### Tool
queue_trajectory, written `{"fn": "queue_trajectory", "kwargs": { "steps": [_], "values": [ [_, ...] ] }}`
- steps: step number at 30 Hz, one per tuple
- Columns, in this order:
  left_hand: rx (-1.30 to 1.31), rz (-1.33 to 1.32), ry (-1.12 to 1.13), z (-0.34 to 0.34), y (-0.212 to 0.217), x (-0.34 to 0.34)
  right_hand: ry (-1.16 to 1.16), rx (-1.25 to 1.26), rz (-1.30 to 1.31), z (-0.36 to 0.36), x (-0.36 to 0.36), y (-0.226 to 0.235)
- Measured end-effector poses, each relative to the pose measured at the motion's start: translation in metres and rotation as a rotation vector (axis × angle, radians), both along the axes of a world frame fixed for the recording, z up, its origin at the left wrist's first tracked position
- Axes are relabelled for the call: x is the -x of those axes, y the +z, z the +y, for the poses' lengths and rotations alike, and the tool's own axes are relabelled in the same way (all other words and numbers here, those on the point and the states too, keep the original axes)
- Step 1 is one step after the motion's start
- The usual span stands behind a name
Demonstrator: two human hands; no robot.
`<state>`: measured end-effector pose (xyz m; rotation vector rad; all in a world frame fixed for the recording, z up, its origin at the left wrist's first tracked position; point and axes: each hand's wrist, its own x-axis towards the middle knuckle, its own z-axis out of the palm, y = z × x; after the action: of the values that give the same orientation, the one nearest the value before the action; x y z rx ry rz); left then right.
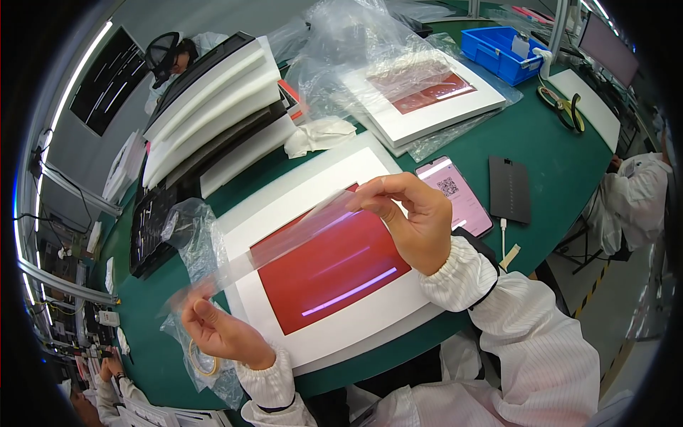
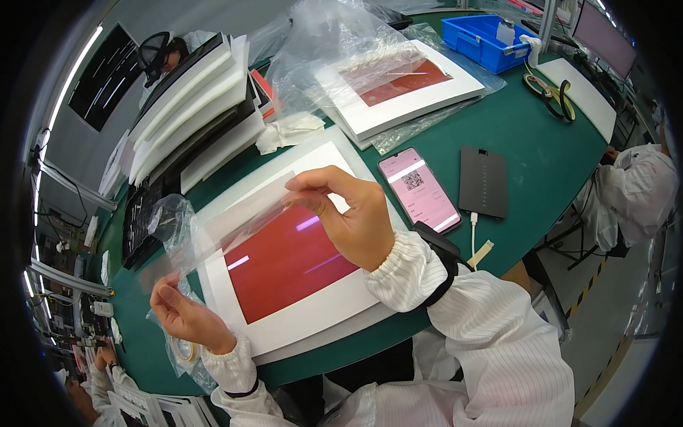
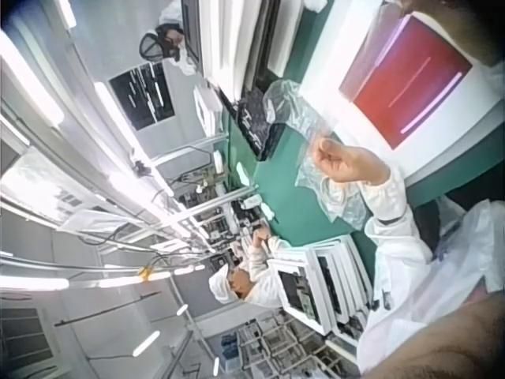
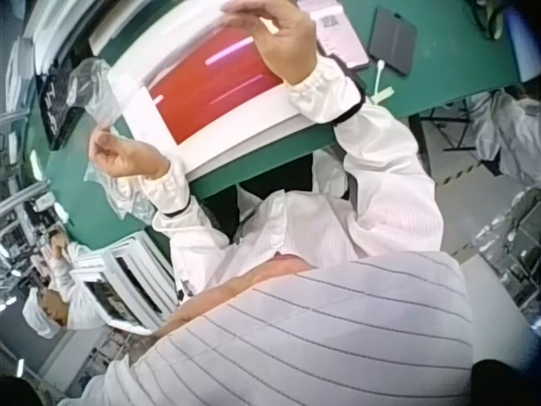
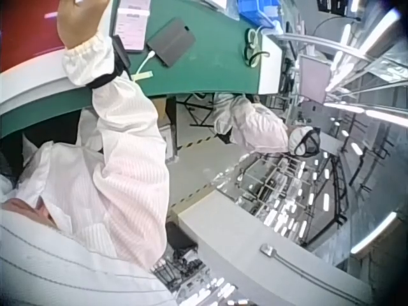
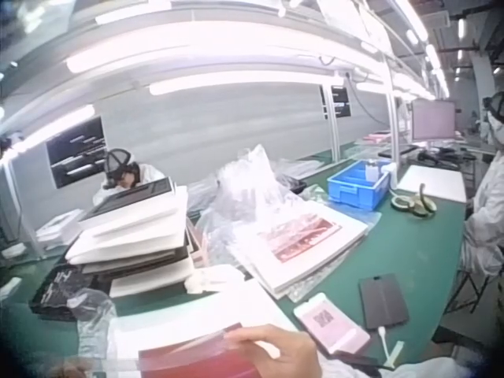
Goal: Apply protective film to an electronic display component on a production line.
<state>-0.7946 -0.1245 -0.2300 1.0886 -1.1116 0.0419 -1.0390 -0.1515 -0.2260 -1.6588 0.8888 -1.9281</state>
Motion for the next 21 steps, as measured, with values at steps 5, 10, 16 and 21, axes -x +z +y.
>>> {"fn": "queue_trajectory", "kwargs": {
  "steps": [5,10,16,21],
  "values": [
    [0.000,-0.016,-0.002,0.000,0.002,0.000,-0.014,0.007,0.029,0.001,0.000,0.002],
    [0.016,-0.029,-0.033,0.000,0.000,-0.003,0.011,0.003,0.018,0.001,0.000,0.000],
    [-0.022,-0.019,0.019,0.000,0.003,0.006,0.007,-0.033,0.063,0.005,0.004,0.004],
    [-0.089,-0.088,0.036,0.000,0.001,-0.008,0.019,-0.051,0.039,0.003,-0.003,0.005]
  ]
}}
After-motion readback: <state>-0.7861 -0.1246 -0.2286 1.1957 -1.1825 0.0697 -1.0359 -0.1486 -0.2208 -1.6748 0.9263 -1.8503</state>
